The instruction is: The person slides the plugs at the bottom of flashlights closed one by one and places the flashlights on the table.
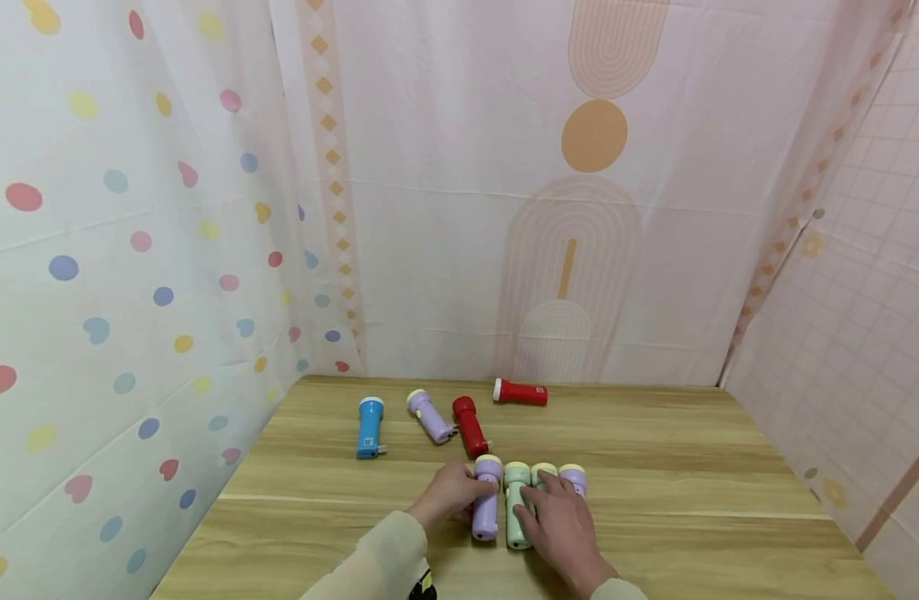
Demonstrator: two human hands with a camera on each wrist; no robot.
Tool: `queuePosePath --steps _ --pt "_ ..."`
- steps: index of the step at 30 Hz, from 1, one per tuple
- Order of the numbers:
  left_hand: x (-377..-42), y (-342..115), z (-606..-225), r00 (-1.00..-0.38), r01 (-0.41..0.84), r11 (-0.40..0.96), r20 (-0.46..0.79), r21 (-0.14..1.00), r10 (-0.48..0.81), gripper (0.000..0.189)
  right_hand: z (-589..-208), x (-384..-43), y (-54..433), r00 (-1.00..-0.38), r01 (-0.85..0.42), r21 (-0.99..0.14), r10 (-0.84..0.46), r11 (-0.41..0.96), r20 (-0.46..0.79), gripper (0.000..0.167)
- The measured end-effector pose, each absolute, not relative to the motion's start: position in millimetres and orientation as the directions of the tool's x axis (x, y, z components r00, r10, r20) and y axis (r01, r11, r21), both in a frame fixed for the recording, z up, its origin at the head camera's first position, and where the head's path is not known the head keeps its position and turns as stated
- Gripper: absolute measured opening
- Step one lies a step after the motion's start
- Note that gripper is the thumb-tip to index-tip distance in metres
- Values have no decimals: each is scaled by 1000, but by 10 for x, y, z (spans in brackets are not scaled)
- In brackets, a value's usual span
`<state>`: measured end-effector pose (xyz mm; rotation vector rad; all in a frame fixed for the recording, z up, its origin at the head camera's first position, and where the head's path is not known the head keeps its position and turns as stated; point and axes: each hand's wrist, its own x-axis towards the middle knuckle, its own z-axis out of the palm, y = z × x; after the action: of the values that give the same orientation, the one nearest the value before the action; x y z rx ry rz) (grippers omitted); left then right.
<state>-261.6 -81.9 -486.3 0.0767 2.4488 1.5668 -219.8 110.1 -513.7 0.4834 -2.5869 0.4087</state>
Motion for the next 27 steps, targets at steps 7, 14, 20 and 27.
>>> queuePosePath --steps 7,14,20,27 --pt "-2614 -802 -4905 -971 -80 438 -170 895 170 22 -5141 -2207 1101 -824 -409 -194 -269 892 499 28" --pt "-2622 -797 -4939 -973 -65 472 -161 879 165 23 -5156 -2224 1102 -825 -403 -186 -269 896 496 28" --pt "-2613 -800 -4940 -975 -49 499 -149 866 163 23 -5160 -2224 1100 -833 -394 -185 -264 900 486 29" --pt "-2616 -813 -4907 -968 -56 502 -169 863 183 24 -5160 -2218 1112 -828 -400 -180 -271 899 490 29"
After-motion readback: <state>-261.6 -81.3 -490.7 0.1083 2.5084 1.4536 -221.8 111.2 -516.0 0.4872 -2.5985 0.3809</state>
